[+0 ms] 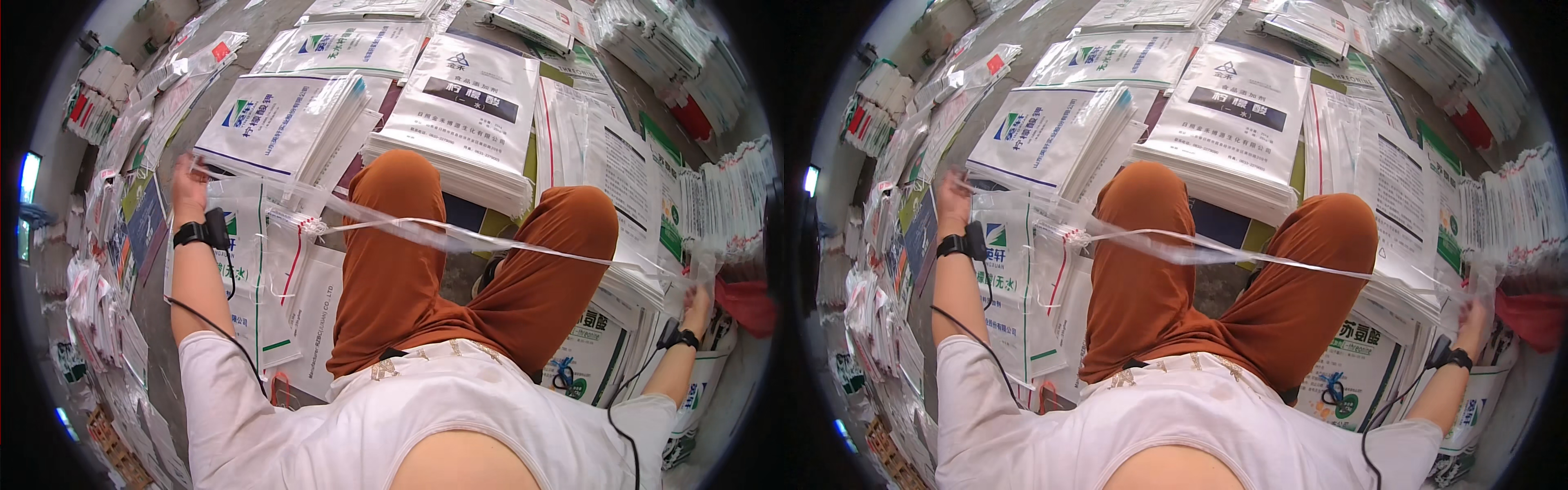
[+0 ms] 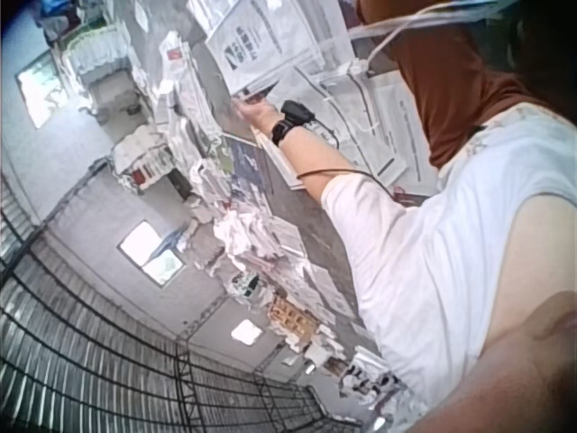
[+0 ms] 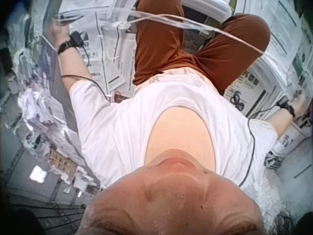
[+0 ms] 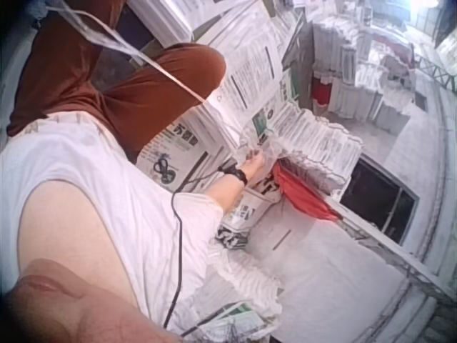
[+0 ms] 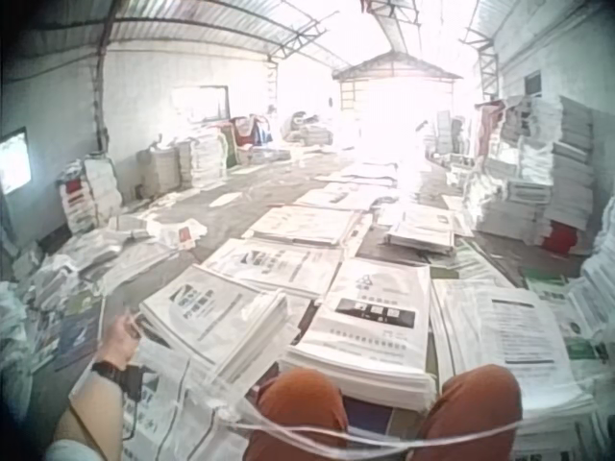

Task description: Sorting and counting stacks of printed plastic bags on a table and floor.

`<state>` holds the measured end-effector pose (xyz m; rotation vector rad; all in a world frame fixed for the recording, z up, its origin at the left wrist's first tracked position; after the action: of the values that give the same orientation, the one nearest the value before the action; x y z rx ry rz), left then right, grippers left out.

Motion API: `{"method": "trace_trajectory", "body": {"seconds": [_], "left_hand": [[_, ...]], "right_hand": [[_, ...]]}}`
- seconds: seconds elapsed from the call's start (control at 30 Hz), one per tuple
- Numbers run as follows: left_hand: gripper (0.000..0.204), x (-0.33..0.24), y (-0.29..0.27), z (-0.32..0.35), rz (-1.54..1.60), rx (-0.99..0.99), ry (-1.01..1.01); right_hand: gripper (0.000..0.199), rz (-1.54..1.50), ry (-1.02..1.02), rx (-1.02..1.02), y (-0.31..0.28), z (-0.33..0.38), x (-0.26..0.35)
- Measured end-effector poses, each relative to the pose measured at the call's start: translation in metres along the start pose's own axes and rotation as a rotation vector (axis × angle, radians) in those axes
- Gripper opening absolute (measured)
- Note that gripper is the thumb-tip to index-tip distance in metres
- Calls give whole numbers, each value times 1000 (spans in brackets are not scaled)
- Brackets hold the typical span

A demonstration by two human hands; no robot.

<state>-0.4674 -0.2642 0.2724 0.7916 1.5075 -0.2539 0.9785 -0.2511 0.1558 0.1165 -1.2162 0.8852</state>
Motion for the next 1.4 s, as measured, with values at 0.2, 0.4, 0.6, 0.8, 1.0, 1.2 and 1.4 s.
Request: {"method": "trace_trajectory", "body": {"seconds": [0.2, 0.4, 0.6, 0.8, 1.0, 1.2, 1.4], "left_hand": [[65, 70, 129, 121, -811, 416, -300], [34, -1, 245, 284, -851, 915, 350], [27, -28, 313, 427, -730, 1262, 596], [8, 0, 286, 400, -804, 1298, 469], [17, -20, 204, 308, -943, 854, 301], [22, -8, 105, 265, -1119, 581, 173], [25, 18, 55, 273, -1176, 588, -38]], "right_hand": [[39, 960, -632, -284, 127, 190, 120], [39, 684, -1296, 319, 297, 537, 175], [44, 859, -1437, 771, 385, 621, 109], [18, 739, -1272, 887, 373, 593, 118], [24, 520, -687, 687, 321, 505, 148], [27, 436, -636, 497, 280, 463, 157], [26, 531, -618, 495, 267, 460, 152]]}}
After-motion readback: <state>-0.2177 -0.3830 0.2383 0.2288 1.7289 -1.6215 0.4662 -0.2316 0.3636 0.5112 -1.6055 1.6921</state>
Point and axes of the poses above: each hand's wrist, its own z-axis away from the middle knuckle, its own y-axis out of the palm, x = y × z, the point moved 8 cm from there along -z, towards the middle knuckle, and after that the axes turned 9 degrees about y, right-handed, at the moved point
